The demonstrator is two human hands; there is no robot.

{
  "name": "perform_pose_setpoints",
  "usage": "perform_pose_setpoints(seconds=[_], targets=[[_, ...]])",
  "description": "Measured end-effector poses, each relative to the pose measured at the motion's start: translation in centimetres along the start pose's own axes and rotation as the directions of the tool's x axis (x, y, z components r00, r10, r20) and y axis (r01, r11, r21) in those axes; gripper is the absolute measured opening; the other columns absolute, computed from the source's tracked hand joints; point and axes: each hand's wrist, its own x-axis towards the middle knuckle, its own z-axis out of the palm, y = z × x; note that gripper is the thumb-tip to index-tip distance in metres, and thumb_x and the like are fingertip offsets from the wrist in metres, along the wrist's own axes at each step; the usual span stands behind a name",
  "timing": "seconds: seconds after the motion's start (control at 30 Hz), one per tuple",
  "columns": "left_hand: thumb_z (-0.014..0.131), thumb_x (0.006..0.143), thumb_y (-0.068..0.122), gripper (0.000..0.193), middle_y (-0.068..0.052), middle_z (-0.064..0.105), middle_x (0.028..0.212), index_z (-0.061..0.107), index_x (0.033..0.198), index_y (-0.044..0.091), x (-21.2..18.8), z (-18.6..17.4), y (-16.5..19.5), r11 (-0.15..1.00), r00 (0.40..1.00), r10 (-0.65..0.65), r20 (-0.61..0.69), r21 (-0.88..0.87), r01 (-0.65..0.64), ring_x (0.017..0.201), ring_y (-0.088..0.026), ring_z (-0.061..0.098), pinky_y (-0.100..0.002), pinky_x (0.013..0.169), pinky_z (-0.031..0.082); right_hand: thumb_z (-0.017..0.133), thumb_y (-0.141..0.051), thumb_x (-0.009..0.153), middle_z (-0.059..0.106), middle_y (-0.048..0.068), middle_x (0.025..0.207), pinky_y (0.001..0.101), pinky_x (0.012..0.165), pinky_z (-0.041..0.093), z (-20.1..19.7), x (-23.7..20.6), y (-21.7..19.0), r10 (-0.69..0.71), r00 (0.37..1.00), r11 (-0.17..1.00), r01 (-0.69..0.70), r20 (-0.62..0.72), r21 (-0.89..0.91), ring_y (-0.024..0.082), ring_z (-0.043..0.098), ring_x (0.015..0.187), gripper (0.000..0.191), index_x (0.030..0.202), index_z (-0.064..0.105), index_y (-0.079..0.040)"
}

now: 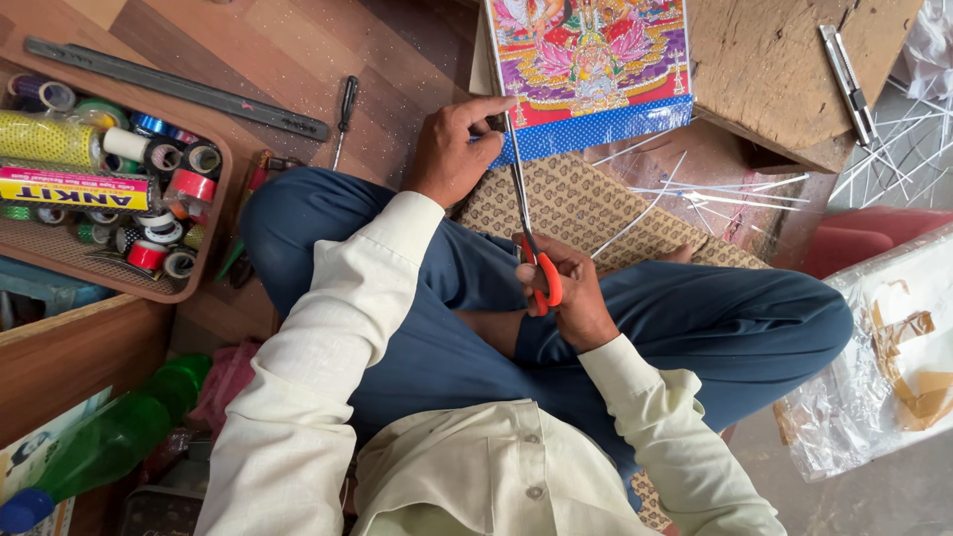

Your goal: The person assembles decorative pictures by placing printed images onto cardboard, covering them with clear plastic, and securing the edges with blue patterned tape. They use scissors to trim excess plastic and tape, then stack the finished items.

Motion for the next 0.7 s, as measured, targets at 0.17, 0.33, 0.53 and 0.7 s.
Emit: perform_pose_setpoints(seconds=[0.17, 0.33, 0.53, 0.7], targets=[[0.068, 0.085, 0.009, 0.041, -0.011, 0.074, 0.084, 0.074, 0.126, 0.012, 0.0, -0.1, -0.1, 1.000, 1.000, 0.006, -0.002, 0.008, -0.006, 0.073, -0.022, 0.070, -0.037, 0.070, 0.058, 0.083, -0.008, 0.082, 0.063, 0.003, 0.080, 0.0241, 0.045, 0.045, -0.1, 0.4, 0.7, -0.004, 0.999, 1.000, 0.005, -0.039, 0.026, 0.008, 0.057, 0.057, 0.055, 0.132, 0.066, 0.004], [0.066, 0.086, 0.009, 0.041, -0.011, 0.074, 0.084, 0.074, 0.126, 0.013, 0.1, 0.0, -0.1, 1.000, 1.000, -0.004, 0.009, 0.012, 0.003, 0.072, -0.022, 0.070, -0.036, 0.068, 0.057, 0.083, -0.007, 0.080, 0.064, 0.004, 0.079, 0.0234, 0.044, 0.042, -0.2, 0.6, 0.8, -0.031, 0.999, 0.999, 0.031, -0.012, 0.029, 0.010, 0.055, 0.051, 0.052, 0.129, 0.066, 0.004], [0.068, 0.083, 0.009, 0.041, -0.013, 0.076, 0.088, 0.075, 0.123, 0.012, 0.0, -0.1, 0.5, 1.000, 1.000, -0.004, 0.025, 0.002, 0.004, 0.073, -0.022, 0.070, -0.036, 0.067, 0.057, 0.072, -0.034, 0.090, 0.061, 0.003, 0.081, 0.0242, 0.057, 0.050, -0.2, -0.1, 0.0, -0.046, 0.991, 0.997, 0.053, 0.126, -0.052, 0.010, 0.062, 0.065, 0.055, 0.133, 0.062, 0.000], [0.066, 0.084, 0.007, 0.041, -0.014, 0.076, 0.092, 0.075, 0.124, 0.012, 0.0, -0.1, 0.8, 1.000, 0.997, 0.019, 0.078, 0.005, -0.020, 0.076, -0.021, 0.072, -0.035, 0.070, 0.058, 0.069, -0.041, 0.089, 0.060, 0.004, 0.076, 0.0261, 0.059, 0.050, -0.4, -0.6, -0.3, 0.012, 0.992, 0.998, -0.004, 0.123, -0.065, 0.013, 0.059, 0.061, 0.061, 0.133, 0.060, 0.001]])
